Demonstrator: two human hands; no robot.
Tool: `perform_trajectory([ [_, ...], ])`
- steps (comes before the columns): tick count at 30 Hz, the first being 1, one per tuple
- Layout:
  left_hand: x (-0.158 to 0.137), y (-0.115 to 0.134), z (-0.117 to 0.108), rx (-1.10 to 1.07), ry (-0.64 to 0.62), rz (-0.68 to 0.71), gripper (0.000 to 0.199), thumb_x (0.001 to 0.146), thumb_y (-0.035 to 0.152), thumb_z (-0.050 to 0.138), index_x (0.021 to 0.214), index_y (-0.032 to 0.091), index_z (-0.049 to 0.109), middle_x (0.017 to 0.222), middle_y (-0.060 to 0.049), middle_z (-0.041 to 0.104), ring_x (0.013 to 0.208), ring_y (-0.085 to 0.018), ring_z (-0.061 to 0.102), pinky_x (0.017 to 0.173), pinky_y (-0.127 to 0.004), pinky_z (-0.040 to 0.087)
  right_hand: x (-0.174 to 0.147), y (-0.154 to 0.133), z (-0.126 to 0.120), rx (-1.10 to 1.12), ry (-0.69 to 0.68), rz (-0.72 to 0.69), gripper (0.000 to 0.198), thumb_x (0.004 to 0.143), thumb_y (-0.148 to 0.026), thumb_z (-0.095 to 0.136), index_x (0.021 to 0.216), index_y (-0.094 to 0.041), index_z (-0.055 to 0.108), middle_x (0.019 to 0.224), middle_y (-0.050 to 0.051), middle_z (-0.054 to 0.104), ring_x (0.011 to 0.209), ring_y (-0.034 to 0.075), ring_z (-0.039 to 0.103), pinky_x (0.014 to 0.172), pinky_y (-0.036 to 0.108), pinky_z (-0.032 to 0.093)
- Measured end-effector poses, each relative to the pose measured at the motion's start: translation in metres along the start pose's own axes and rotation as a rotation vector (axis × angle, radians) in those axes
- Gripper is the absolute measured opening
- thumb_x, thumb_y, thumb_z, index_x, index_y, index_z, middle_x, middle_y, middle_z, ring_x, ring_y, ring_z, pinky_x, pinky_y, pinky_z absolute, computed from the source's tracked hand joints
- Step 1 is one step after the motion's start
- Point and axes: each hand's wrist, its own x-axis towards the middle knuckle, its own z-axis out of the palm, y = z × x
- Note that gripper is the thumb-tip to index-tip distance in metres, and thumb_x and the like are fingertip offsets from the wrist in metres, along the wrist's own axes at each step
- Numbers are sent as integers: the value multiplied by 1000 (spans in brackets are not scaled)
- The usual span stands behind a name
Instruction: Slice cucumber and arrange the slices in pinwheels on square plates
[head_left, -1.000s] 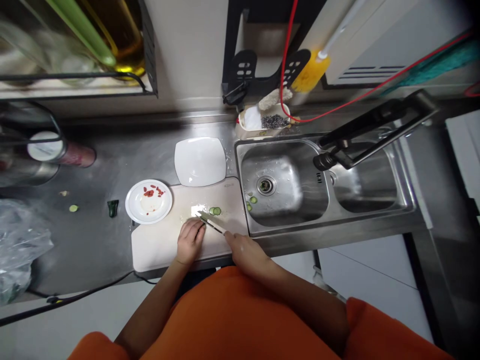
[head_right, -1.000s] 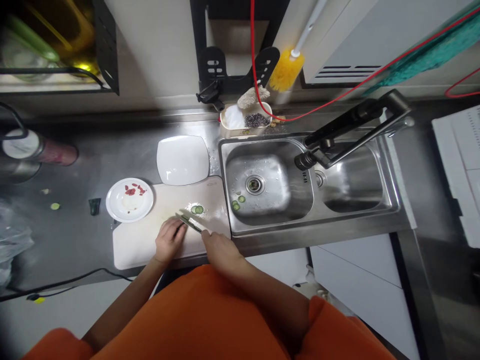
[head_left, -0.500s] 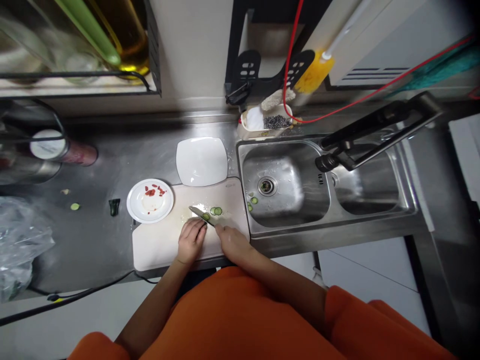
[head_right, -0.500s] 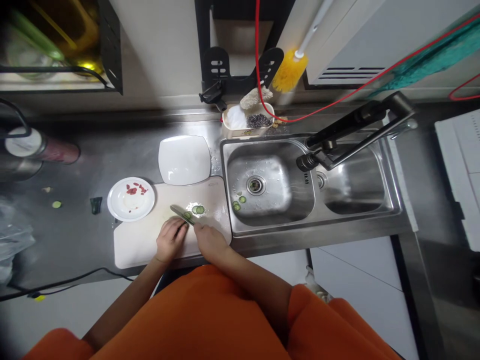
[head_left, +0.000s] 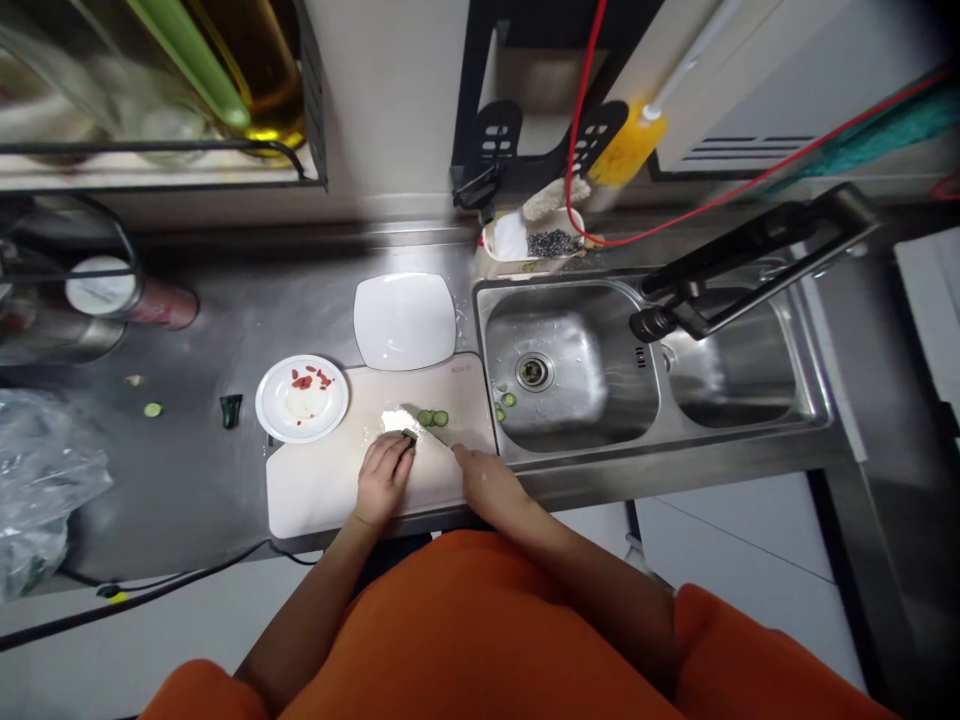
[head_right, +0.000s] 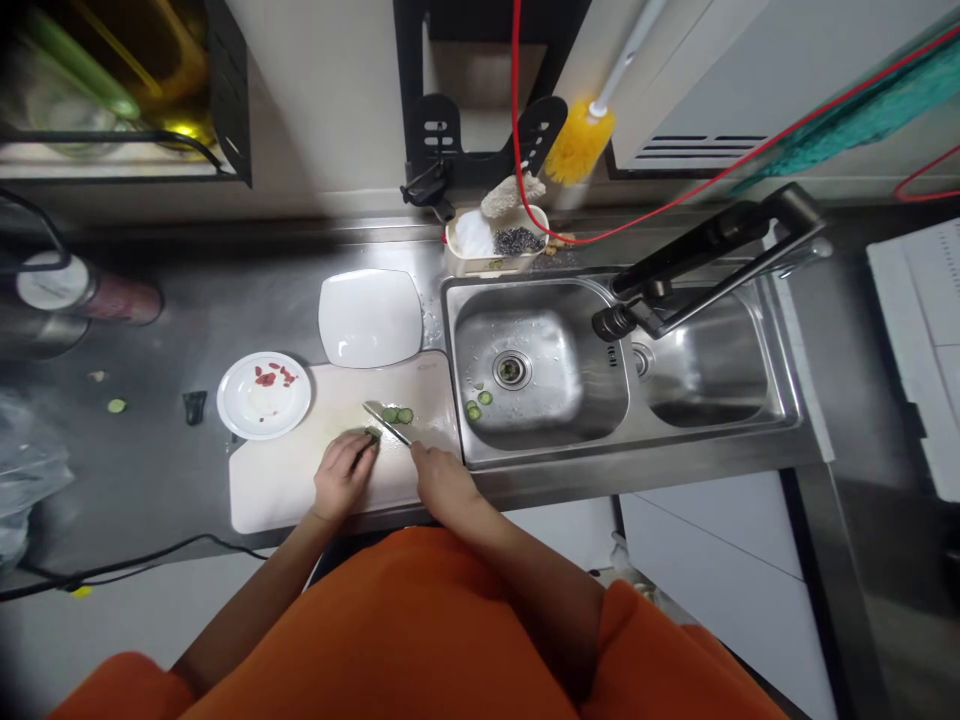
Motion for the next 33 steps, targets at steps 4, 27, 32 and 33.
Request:
perform_trajectory([
  [4,0,1,-1,16,-13,-18,20,87,20,55,105,19,63,100,-7,68,99,-19,62,93,-39,50,-13,-1,-3,-11,-18,-37,45,85,-4,33,127,-16,44,97,11,65,90,23,63,73,30,46],
  [27,1,2,-1,52,-2,12,14,88,21,54,98,19,63,92,-7,68,94,-19,63,92,-41,50,-23,-7,-12,-38,-81,-57,40,85,-3,34,119,-16,48,98,13,65,89,24,64,71,30,46],
  [32,2,2,-1,39,-5,4,14,87,20,54,98,19,63,92,-6,68,93,-19,63,91,-41,51,-19,-10,-14,-32,-101,-63,40,85,-2,33,121,-14,48,100,13,65,93,23,63,75,30,46],
  [33,2,2,-1,38,-7,-2,14,87,21,54,98,19,63,92,-6,68,92,-19,63,91,-41,51,-18,-11,-14,-29,-97,-67,41,85,-2,33,121,-13,48,100,14,65,93,23,62,76,30,46],
])
